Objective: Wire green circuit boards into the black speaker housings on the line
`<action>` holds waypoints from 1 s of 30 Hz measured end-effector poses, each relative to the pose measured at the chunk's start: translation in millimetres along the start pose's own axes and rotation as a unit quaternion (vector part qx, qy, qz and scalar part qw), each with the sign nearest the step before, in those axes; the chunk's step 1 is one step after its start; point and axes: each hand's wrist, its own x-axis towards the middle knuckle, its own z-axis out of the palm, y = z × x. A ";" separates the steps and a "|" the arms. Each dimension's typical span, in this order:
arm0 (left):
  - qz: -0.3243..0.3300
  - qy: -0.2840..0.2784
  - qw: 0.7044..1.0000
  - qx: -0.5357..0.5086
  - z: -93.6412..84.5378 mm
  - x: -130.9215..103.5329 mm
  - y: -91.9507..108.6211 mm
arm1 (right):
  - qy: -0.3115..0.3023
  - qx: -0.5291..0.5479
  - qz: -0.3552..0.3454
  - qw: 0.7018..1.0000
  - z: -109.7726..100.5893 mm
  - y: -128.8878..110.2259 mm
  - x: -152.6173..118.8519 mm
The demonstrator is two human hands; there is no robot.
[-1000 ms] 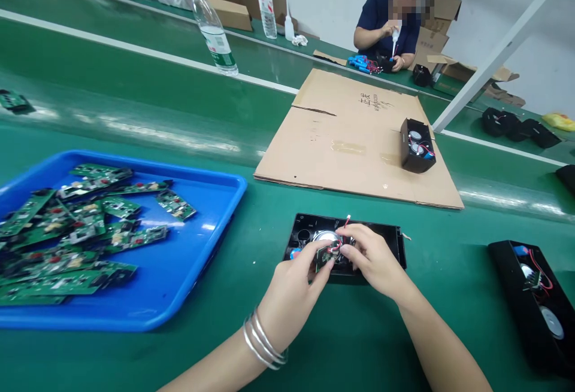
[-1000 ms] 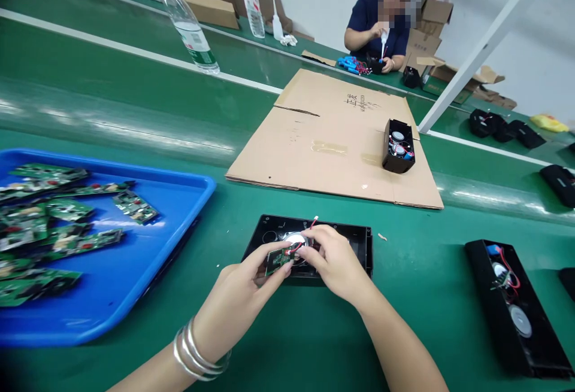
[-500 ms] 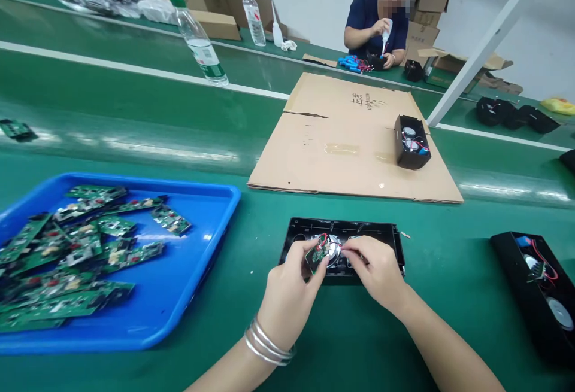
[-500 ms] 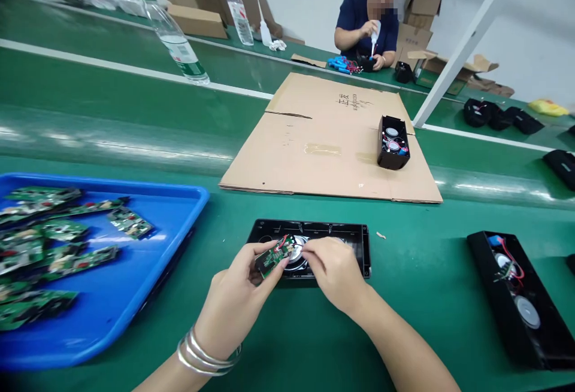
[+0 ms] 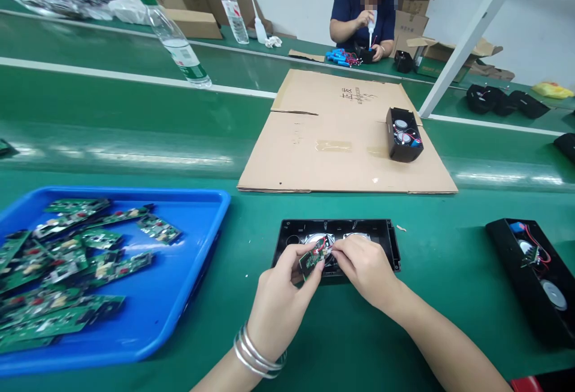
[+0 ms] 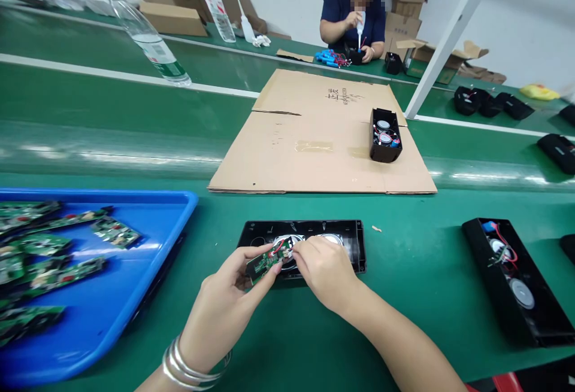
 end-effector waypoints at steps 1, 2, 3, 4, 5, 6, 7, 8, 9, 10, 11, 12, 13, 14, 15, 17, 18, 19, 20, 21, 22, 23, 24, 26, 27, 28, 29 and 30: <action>-0.002 -0.001 1.000 -0.005 0.0 0.2 0.2 | -0.001 -0.001 0.001 1.000 -0.2 0.3 0.0; -0.003 -0.003 1.000 -0.011 -0.2 0.2 0.2 | -0.002 0.001 -0.001 1.000 -0.6 0.7 0.3; -0.004 -0.002 1.000 -0.018 -0.3 0.1 0.1 | -0.003 0.005 -0.006 1.000 -1.2 1.2 0.7; -0.004 -0.002 1.000 -0.023 -0.4 -0.1 0.1 | -0.004 0.009 -0.013 1.000 -2.0 1.6 1.3; -0.003 -0.002 1.000 -0.026 -0.4 -0.4 0.2 | -0.006 0.011 -0.023 1.000 -2.9 2.0 1.8; -0.002 -0.003 1.000 -0.026 -0.3 -0.6 0.3 | -0.009 0.011 -0.033 0.999 -3.8 2.3 2.3; -0.002 -0.004 1.000 -0.024 -0.2 -0.7 0.6 | -0.013 0.007 -0.041 0.999 -4.6 2.4 2.6; -0.002 -0.005 1.000 -0.022 0.1 -0.7 0.9 | -0.018 -0.001 -0.048 0.999 -5.1 2.3 2.7; -0.002 -0.006 1.000 -0.022 0.4 -0.7 1.2 | -0.023 -0.009 -0.050 0.998 -5.2 2.1 2.6; -0.004 -0.008 1.000 -0.024 0.7 -0.5 1.3 | -0.025 -0.017 -0.053 0.998 -4.8 1.7 2.3; -0.006 -0.010 1.000 -0.030 1.0 -0.2 1.4 | -0.025 -0.024 -0.053 0.998 -3.9 1.2 1.7; -0.008 -0.012 0.999 -0.037 1.4 0.1 1.3 | -0.021 -0.030 -0.053 0.998 -2.4 0.5 1.1; -0.011 -0.015 0.999 -0.045 1.7 0.4 1.0 | -0.017 -0.036 -0.054 0.998 -0.5 -0.1 0.4; -0.013 -0.017 0.998 -0.053 2.0 0.8 0.7 | -0.014 -0.043 -0.054 0.997 1.4 -0.8 -0.1; -0.015 -0.019 0.998 -0.060 2.2 1.2 0.5 | -0.012 -0.051 -0.055 0.997 3.0 -1.4 -0.4; -0.017 -0.026 0.997 -0.067 2.2 2.0 0.4 | -0.016 -0.058 -0.052 0.997 2.7 -2.0 0.5; -0.015 -0.030 0.997 -0.063 1.9 2.2 0.6 | -0.025 -0.054 -0.048 0.997 -0.4 -1.9 1.8; -0.010 -0.031 0.998 -0.053 1.4 2.3 1.0 | -0.035 -0.044 -0.040 0.998 -5.9 -1.3 3.6; -0.002 -0.032 0.999 -0.037 0.6 2.0 1.3 | -0.041 -0.030 -0.025 0.998 -14.0 -0.3 5.8; 0.010 -0.031 0.999 -0.015 -0.4 1.4 1.3 | -0.040 -0.018 -0.004 0.999 -24.0 1.4 8.0; 0.022 -0.028 0.999 0.009 -1.5 0.5 0.8 | -0.032 -0.009 0.023 0.999 -35.2 3.5 9.8; 0.036 -0.023 0.999 0.032 -2.6 -0.9 -0.5 | -0.025 -0.006 0.051 0.998 -46.5 6.1 11.0; 0.048 -0.023 0.997 0.053 -3.6 -2.5 -2.6 | -0.025 -0.010 0.074 0.997 -56.6 9.0 11.2; 0.075 -0.025 0.994 0.079 -4.6 -6.4 -8.9 | -0.076 -0.029 0.088 0.993 -69.6 14.7 8.7; 0.090 -0.023 0.992 0.086 -4.7 -8.4 -12.7 | -0.125 -0.042 0.080 0.988 -71.4 17.2 6.2; 0.105 -0.018 0.990 0.093 -4.5 -10.4 -16.3 | -0.175 -0.058 0.070 0.980 -70.2 19.2 3.0; 0.118 -0.010 0.988 0.099 -4.3 -12.4 -19.4 | -0.213 -0.078 0.064 0.972 -66.7 20.5 -0.6; 0.129 -0.001 0.986 0.105 -4.3 -14.4 -21.6 | -0.234 -0.100 0.062 0.965 -61.8 20.9 -4.5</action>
